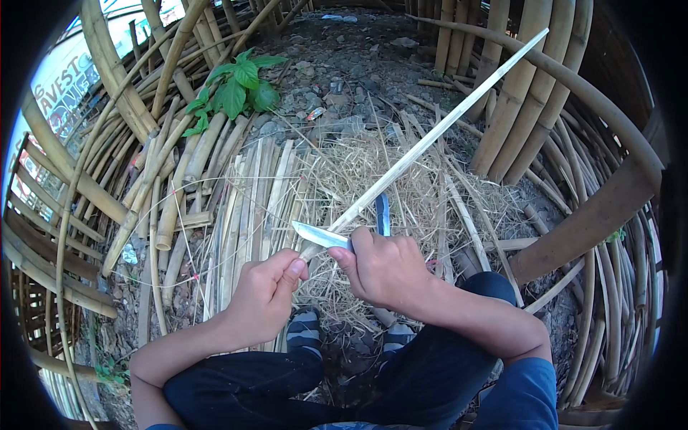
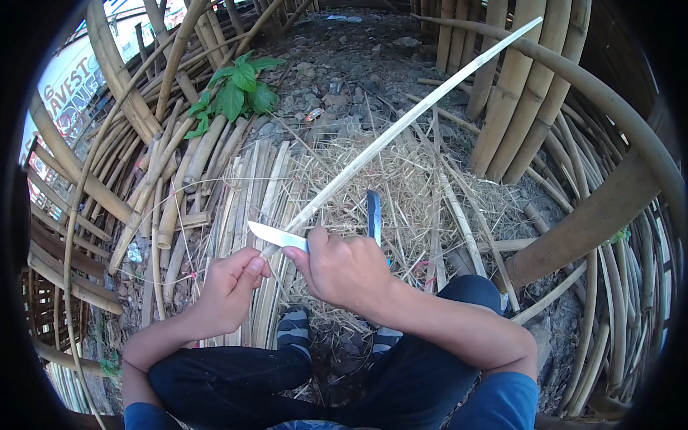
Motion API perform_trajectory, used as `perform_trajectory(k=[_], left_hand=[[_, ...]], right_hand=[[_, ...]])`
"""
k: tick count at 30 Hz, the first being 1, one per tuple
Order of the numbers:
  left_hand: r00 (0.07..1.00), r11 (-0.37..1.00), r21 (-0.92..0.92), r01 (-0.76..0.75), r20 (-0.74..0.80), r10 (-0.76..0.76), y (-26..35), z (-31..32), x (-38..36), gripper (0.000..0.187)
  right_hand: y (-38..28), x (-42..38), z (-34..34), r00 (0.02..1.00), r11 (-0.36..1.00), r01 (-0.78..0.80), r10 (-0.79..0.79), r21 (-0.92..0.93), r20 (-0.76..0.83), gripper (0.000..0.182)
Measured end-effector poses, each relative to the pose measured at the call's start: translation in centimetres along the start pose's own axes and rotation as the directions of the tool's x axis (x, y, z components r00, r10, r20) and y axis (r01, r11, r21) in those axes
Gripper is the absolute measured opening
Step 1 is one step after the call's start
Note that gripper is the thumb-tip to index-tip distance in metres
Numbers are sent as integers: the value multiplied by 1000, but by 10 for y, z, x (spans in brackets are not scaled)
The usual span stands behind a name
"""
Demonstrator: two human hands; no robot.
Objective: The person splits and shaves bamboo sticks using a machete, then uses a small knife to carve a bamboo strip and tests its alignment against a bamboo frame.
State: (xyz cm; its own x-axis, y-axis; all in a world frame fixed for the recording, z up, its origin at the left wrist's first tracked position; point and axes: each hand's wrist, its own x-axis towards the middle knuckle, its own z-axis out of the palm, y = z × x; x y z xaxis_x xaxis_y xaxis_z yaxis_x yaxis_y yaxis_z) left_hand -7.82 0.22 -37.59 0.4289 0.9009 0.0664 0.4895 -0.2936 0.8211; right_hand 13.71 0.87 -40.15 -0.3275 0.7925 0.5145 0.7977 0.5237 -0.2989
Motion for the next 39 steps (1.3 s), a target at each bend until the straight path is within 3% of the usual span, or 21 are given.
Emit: perform_trajectory(k=[1, 11, 15, 18, 20, 21, 24, 31, 37, 39], left_hand=[[998, 998, 15, -66, -21, 66, -1, 2, 0, 22], [994, 995, 62, -81, -63, 85, 6, 3, 4, 22], [994, 995, 73, -73, -79, 79, 7, 2, 4, 22], [995, 997, 58, -58, -72, 62, 6, -1, 3, 23], [998, 998, 44, -40, -53, 43, 6, -3, 2, 23], [998, 999, 24, -24, -54, 25, 6, -3, 0, 25], [999, 1000, -9, -4, -43, 3, 4, -1, -3, 27], [1000, 999, -42, 2, -27, -3, 6, -4, -3, 27], [998, 999, 0, -51, -42, 51, 9, -6, -4, 27], [997, 998, 14, -58, -44, 58, 7, -6, -5, 27]], right_hand=[[-3, -2, 2, 998, 998, 65, -64, 22, -16, 39], [5, 8, -1, 998, 993, 43, -47, -111, -31, 49], [12, 8, 1, 997, 991, 39, -47, -131, -59, 44], [19, 11, -1, 996, 992, 17, -28, -128, -85, 44], [25, 13, -4, 990, 983, -132, 124, -128, -67, 42], [28, 14, -5, 990, 983, -133, 125, -127, -68, 42], [36, 11, -5, 995, 983, -20, 2, -180, -102, 46], [41, 14, -6, 989, 979, 12, -42, -205, -142, 41], [44, 15, -9, 984, 962, 18, -65, -271, -165, 44], [46, 16, -8, 976, 951, 31, -95, -307, -195, 52]])
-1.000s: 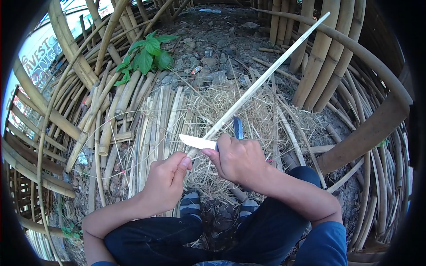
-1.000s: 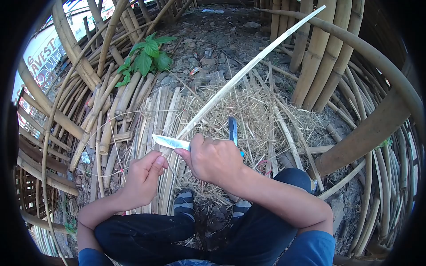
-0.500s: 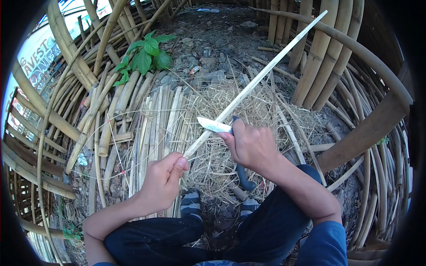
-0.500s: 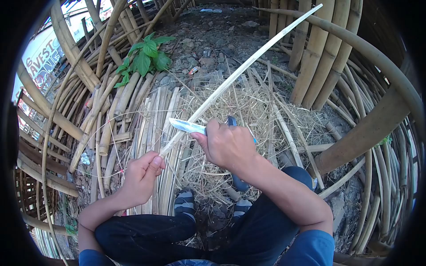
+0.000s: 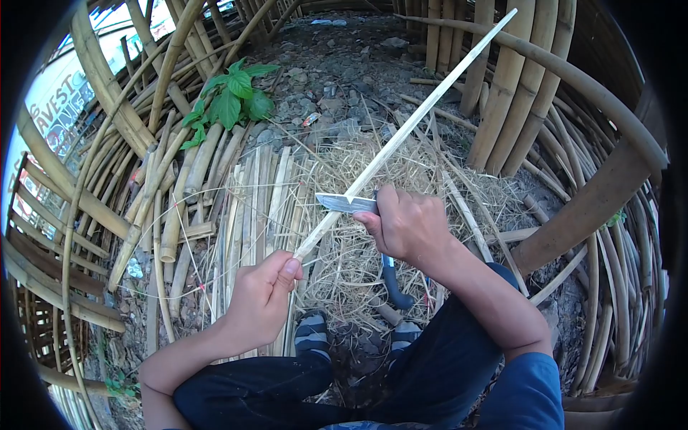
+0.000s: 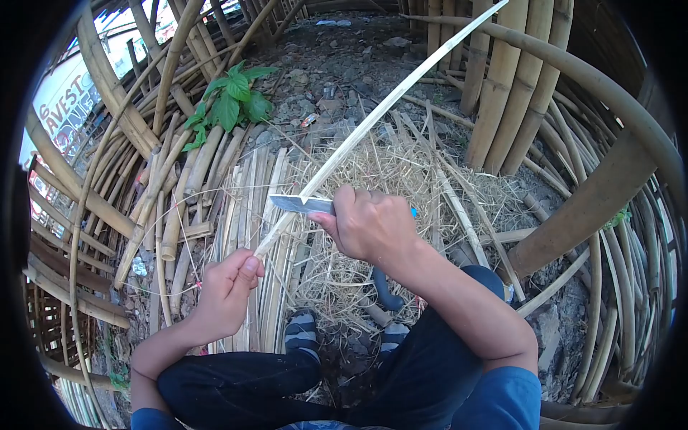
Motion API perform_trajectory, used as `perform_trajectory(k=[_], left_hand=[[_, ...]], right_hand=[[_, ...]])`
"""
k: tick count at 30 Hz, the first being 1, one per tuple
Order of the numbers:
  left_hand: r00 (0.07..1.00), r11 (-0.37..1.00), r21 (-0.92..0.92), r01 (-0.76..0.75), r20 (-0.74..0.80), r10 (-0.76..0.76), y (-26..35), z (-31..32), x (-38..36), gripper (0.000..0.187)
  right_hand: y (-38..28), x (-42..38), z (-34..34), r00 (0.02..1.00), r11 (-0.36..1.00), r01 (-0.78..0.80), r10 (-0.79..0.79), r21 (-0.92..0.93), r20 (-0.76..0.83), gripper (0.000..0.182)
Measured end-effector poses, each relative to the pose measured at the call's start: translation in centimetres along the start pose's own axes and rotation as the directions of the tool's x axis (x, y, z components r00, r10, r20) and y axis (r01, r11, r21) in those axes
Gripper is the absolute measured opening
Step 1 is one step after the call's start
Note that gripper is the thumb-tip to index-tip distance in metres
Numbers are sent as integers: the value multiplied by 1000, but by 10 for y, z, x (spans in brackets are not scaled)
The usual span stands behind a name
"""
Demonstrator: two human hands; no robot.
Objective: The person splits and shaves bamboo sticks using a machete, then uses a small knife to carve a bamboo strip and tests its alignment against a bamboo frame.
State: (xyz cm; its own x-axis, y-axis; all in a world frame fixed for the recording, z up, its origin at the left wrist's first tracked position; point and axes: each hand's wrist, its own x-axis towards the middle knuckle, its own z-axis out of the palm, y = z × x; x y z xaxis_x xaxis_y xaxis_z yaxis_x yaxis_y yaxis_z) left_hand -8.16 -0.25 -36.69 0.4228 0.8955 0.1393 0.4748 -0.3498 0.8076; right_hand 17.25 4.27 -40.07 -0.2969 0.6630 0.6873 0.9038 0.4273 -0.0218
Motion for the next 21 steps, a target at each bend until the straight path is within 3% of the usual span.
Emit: perform_trajectory(k=[21], left_hand=[[1000, 998, 64, -17, -4, 17, -1, 0, -4, 26]], right_hand=[[28, -3, -2, 997, 992, -65, 60, -112, -43, 51]])
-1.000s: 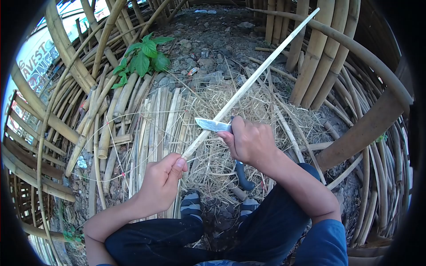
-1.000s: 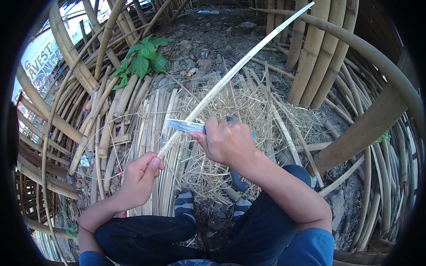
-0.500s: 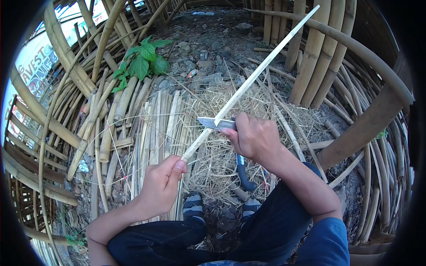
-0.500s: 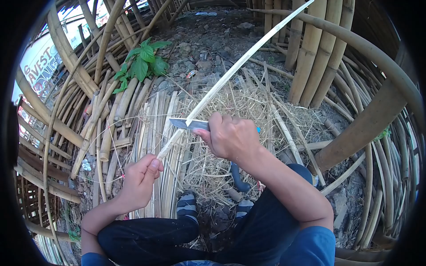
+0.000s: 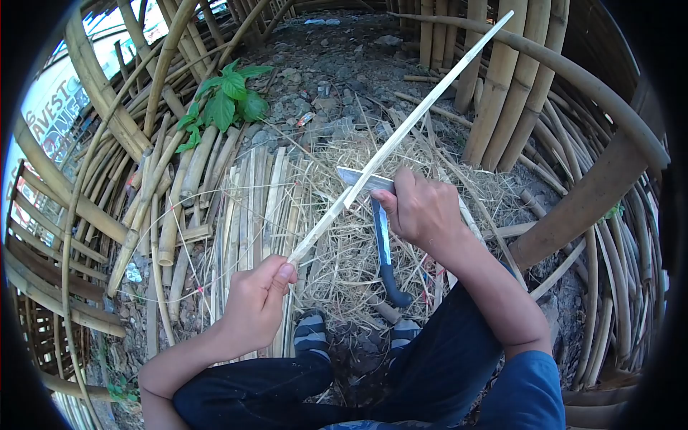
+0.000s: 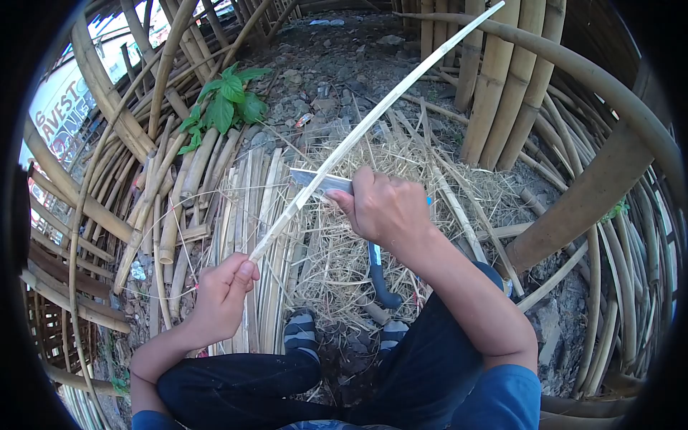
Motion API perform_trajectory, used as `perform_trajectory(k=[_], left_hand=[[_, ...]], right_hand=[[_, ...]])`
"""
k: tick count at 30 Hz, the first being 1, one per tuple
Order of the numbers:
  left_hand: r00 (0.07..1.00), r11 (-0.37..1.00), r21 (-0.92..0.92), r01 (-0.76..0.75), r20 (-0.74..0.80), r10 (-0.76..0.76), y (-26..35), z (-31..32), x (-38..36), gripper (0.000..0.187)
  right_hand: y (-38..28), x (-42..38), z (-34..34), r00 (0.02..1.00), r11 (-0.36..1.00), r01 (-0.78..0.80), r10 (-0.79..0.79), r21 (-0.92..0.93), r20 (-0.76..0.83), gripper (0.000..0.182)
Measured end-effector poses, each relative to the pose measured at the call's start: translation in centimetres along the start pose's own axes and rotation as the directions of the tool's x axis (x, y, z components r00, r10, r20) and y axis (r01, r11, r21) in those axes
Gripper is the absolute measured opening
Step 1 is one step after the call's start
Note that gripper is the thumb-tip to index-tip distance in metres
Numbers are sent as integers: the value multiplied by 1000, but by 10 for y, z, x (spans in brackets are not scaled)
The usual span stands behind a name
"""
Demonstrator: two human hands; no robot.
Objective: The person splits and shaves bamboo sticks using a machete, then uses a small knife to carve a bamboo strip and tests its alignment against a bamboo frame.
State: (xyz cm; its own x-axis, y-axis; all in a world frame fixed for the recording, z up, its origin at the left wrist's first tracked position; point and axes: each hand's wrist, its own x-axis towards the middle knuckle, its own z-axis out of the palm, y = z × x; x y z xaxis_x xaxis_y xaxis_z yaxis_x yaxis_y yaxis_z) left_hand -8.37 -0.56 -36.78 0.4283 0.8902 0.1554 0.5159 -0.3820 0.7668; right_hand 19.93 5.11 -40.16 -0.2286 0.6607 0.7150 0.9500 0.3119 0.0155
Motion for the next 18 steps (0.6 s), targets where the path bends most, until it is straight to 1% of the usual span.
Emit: perform_trajectory(k=[5, 7, 8, 10, 11, 13, 16, 17, 18], left_hand=[[1000, 1000, 25, 10, 29, -11, -1, -3, -4, 26], [999, 1000, 30, 6, 43, -8, -3, -4, -5, 26], [999, 1000, 29, 5, 42, -6, -4, -5, -6, 26], [995, 998, 29, 62, 76, -64, -6, -7, -10, 26], [995, 998, 29, 59, 76, -62, -8, -7, -11, 26], [998, 1000, -11, 26, 53, -25, -12, -6, -12, 21], [1000, 1000, -12, 11, 8, -10, -14, -6, -13, 21], [1000, 1000, -11, 9, 6, -9, -12, -7, -13, 21], [998, 999, -6, 42, 36, -41, -10, -9, -13, 24]], right_hand=[[16, 0, -8, 998, 998, -58, 59, -20, 19, 48], [25, 1, -6, 994, 994, -107, 106, -32, -9, 47], [32, 2, -6, 994, 994, -106, 105, -33, -10, 47], [50, 3, -8, 980, 979, -198, 197, -56, -25, 47], [56, 3, -6, 980, 979, -198, 197, -57, -27, 47], [65, 2, 1, 987, 983, -147, 139, -113, -76, 47], [69, 7, 4, 991, 989, -111, 102, -96, -91, 48], [71, 6, 6, 991, 989, -110, 101, -96, -93, 48], [73, 6, 7, 991, 989, -106, 98, -102, -88, 48]])
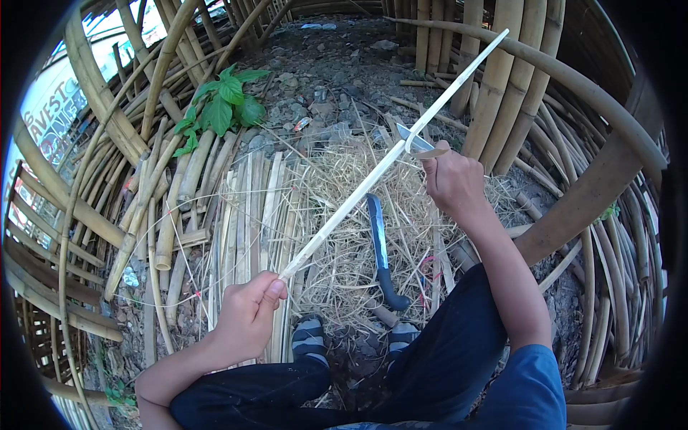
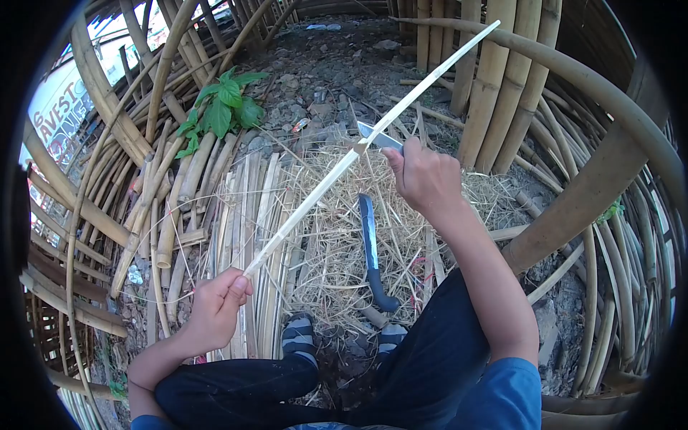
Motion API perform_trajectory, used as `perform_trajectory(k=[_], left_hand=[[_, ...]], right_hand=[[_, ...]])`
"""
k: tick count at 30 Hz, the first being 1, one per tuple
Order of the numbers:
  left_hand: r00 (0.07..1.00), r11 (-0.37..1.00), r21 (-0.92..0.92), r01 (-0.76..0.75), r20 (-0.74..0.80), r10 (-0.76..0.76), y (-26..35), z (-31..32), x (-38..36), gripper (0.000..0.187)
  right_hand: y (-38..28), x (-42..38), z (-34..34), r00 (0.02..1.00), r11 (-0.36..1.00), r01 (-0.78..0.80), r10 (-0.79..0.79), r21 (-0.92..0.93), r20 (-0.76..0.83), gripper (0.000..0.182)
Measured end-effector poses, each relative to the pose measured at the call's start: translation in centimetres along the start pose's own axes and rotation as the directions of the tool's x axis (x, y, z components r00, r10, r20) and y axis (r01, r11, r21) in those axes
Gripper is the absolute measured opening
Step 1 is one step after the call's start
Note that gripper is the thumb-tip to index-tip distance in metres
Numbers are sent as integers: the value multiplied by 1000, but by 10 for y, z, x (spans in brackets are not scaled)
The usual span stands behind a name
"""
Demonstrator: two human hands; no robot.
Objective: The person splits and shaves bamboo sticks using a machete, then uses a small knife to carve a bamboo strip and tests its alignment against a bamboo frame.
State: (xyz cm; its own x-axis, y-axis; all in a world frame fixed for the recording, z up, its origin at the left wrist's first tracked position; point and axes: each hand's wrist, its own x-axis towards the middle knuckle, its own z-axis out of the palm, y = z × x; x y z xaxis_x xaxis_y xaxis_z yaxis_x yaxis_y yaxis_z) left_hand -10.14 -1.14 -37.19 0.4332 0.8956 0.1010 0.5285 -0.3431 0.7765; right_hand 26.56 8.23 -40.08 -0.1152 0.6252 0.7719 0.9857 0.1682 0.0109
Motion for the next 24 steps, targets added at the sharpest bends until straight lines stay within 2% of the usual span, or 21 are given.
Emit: perform_trajectory(k=[5, 8, 10, 11, 12, 13, 15, 16, 18, 19, 21, 22, 23, 24], left_hand=[[998, 999, 16, 49, 25, -49, -1, -6, -3, 26], [999, 999, 16, 52, 10, -52, -6, -10, -6, 27], [996, 998, 34, 60, -65, -57, -17, -11, -13, 24], [996, 998, 37, 58, -67, -55, -27, -13, -19, 24], [991, 989, 81, 122, -60, -117, -41, -18, -28, 25], [983, 977, 116, 177, -66, -171, -54, -23, -34, 25], [978, 972, 117, 205, -68, -198, -69, -25, -36, 26], [969, 966, 96, 240, -79, -233, -74, -25, -37, 26], [950, 951, 41, 307, -79, -303, -84, -27, -38, 26], [948, 948, 43, 314, -72, -311, -88, -27, -38, 26], [931, 931, -74, 358, -43, -362, -93, -27, -35, 27], [931, 930, -75, 359, -41, -363, -89, -26, -33, 27], [924, 912, -149, 381, 40, -379, -82, -26, -32, 29], [913, 887, -219, 407, 124, -389, -78, -25, -31, 31]], right_hand=[[-2, 7, 0, 1000, 999, 31, -31, -37, 1, 48], [-8, 15, 2, 997, 1000, -1, 1, 4, 77, 51], [-9, 26, 6, 915, 930, -369, 364, -8, 173, 58], [23, 33, 4, 864, 868, -494, 482, 50, 147, 61], [59, 33, 1, 791, 784, -611, 598, 115, 130, 64], [70, 20, 3, 797, 788, -604, 593, 121, 117, 64], [83, -7, 10, 720, 715, -692, 673, 98, 171, 67], [80, -8, 11, 718, 714, -693, 672, 97, 181, 67], [68, -13, 16, 650, 667, -736, 653, 110, 388, 67], [65, -16, 21, 643, 663, -741, 655, 106, 396, 67], [62, -13, 32, 567, 373, -822, 595, 430, 570, 62], [46, -10, 34, 587, 267, -800, 530, 537, 612, 52], [30, -4, 26, 583, 265, -803, 534, 534, 612, 52], [13, 4, 11, 532, 114, -824, 493, 555, 688, 50]])
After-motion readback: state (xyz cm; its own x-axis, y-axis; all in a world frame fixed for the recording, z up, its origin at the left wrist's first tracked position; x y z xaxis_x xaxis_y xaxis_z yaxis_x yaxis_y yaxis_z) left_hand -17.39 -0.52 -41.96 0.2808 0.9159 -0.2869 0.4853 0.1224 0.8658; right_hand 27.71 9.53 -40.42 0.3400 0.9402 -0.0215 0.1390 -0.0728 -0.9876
